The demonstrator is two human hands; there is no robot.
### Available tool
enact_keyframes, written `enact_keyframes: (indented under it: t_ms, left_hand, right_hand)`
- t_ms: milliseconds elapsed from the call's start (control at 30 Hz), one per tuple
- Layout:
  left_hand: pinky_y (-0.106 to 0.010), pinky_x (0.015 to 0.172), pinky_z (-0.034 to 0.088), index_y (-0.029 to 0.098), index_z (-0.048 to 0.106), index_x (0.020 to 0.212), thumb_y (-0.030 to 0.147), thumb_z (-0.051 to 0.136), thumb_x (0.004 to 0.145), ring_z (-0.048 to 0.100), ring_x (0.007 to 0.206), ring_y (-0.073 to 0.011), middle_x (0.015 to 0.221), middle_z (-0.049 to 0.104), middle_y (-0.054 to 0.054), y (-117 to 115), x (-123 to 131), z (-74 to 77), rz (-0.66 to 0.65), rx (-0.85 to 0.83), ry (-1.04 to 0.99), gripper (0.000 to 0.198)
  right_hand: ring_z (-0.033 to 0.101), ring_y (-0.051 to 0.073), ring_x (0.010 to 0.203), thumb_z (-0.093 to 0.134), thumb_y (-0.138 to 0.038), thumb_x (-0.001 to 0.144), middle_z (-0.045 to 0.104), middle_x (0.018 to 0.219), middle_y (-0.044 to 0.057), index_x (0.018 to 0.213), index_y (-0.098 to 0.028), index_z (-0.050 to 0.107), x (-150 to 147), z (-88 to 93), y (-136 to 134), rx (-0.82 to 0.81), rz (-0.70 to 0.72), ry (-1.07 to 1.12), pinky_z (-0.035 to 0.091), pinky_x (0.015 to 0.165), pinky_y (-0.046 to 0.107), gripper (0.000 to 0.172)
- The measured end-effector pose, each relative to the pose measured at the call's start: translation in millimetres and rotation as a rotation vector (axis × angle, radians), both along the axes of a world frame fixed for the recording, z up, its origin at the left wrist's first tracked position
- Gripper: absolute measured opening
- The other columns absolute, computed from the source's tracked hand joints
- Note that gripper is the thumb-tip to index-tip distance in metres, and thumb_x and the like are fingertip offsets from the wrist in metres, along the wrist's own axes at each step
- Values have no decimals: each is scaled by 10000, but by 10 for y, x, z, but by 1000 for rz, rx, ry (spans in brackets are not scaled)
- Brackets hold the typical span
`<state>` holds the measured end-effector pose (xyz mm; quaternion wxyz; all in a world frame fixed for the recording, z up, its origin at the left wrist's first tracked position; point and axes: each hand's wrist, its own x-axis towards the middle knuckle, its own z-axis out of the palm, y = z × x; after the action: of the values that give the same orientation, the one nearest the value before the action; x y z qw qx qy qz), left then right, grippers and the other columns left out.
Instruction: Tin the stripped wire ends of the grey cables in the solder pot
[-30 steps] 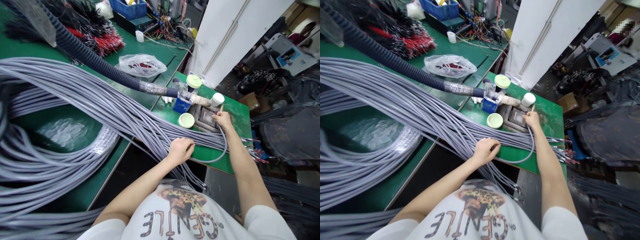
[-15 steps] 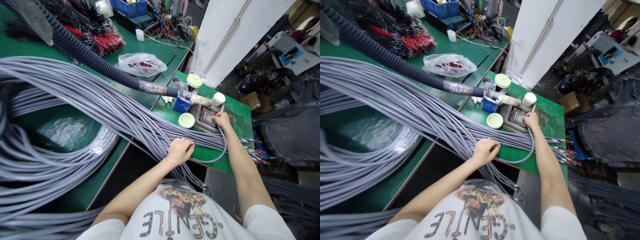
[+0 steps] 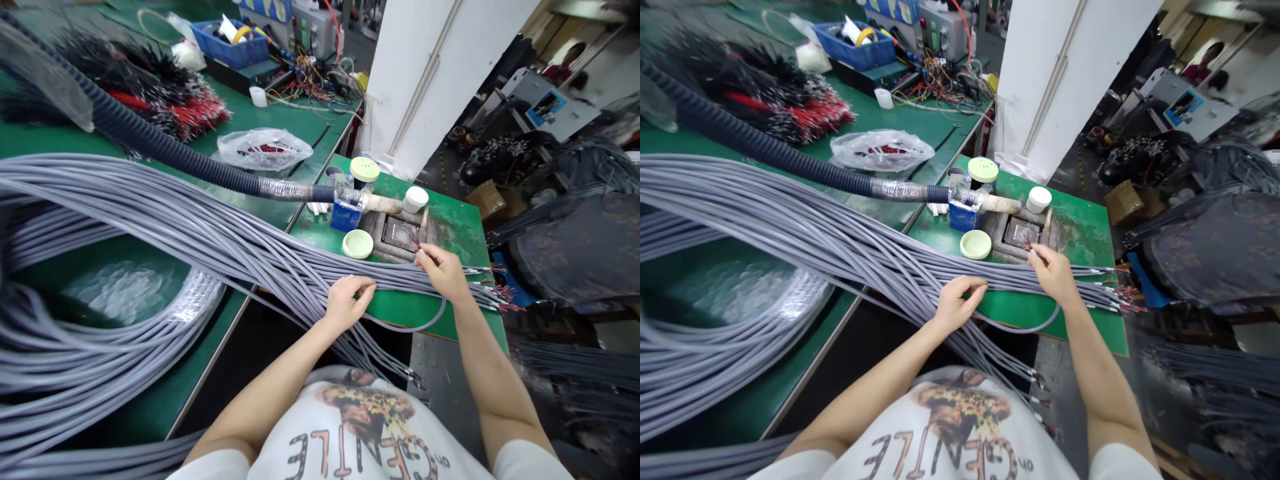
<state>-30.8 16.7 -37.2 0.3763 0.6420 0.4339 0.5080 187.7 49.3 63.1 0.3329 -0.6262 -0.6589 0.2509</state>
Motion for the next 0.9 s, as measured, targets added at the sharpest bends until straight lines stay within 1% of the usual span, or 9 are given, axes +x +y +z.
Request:
enact_keyframes:
  t_ms: [100,200,333,433,500,633,767,833,900]
  left_hand:
    - [-261,652,434,194,728,922,336,668,783,552,632,-130,730,668,-27,-7,81,156,-79,-235,-298,208]
    - [-239,638,444,171,715,1011,349,739,720,559,617,-108,695,652,-7,-10,200,402,-304,-427,-564,342]
    - [-255,647,467,124,730,827,394,758,699,569,593,-110,622,633,-9,-17,325,635,-474,-489,-706,300]
    - [-236,564,439,99,666,599,437,754,694,540,536,-97,582,613,-20,-49,378,638,-396,-543,-743,362]
    - [-226,520,418,97,646,568,451,759,684,518,496,-87,558,597,-12,-89,416,598,-350,-594,-771,389]
    - [-230,497,407,96,671,595,532,672,750,500,443,-91,457,523,8,-175,472,568,-424,-654,-716,462]
    - [-235,561,435,105,737,836,568,536,840,536,533,-97,630,656,-48,-141,357,588,-397,-482,-512,505]
    - [-253,620,457,138,726,970,513,577,835,566,603,-115,718,688,-48,-70,245,563,-302,-353,-366,425]
    - [-284,699,462,165,735,920,431,617,832,598,709,-150,769,700,-54,-4,164,502,-276,-184,-132,303]
  right_hand:
    - [491,93,456,511,-383,888,650,697,1,1204,-171,617,-122,-6,-288,-39,27,94,415,477,242,396]
    - [436,77,424,498,-356,905,645,694,-22,1347,-227,492,-264,32,-511,-84,135,215,373,435,223,461]
    - [567,110,552,532,-307,893,658,685,-28,1400,-233,416,-379,86,-690,-67,193,199,469,576,243,525]
    - [655,143,707,538,-279,887,705,789,5,1414,-209,393,-414,67,-769,-47,199,160,512,733,288,551]
    - [678,150,752,537,-274,886,721,845,18,1423,-201,380,-446,41,-823,-47,187,154,518,773,297,564]
    - [672,134,711,547,-278,876,707,794,-2,1413,-212,398,-461,60,-1000,-63,126,198,525,685,249,561]
    - [498,77,405,589,-330,852,674,708,-9,1385,-217,437,-31,92,-1396,-49,-188,366,410,402,199,566]
    - [511,97,395,616,-372,824,684,716,20,1360,-193,462,409,-23,-1727,36,-440,430,434,405,232,585]
    - [621,169,486,614,-435,803,704,755,61,1324,-172,490,893,-262,-2126,16,-625,377,519,492,310,597]
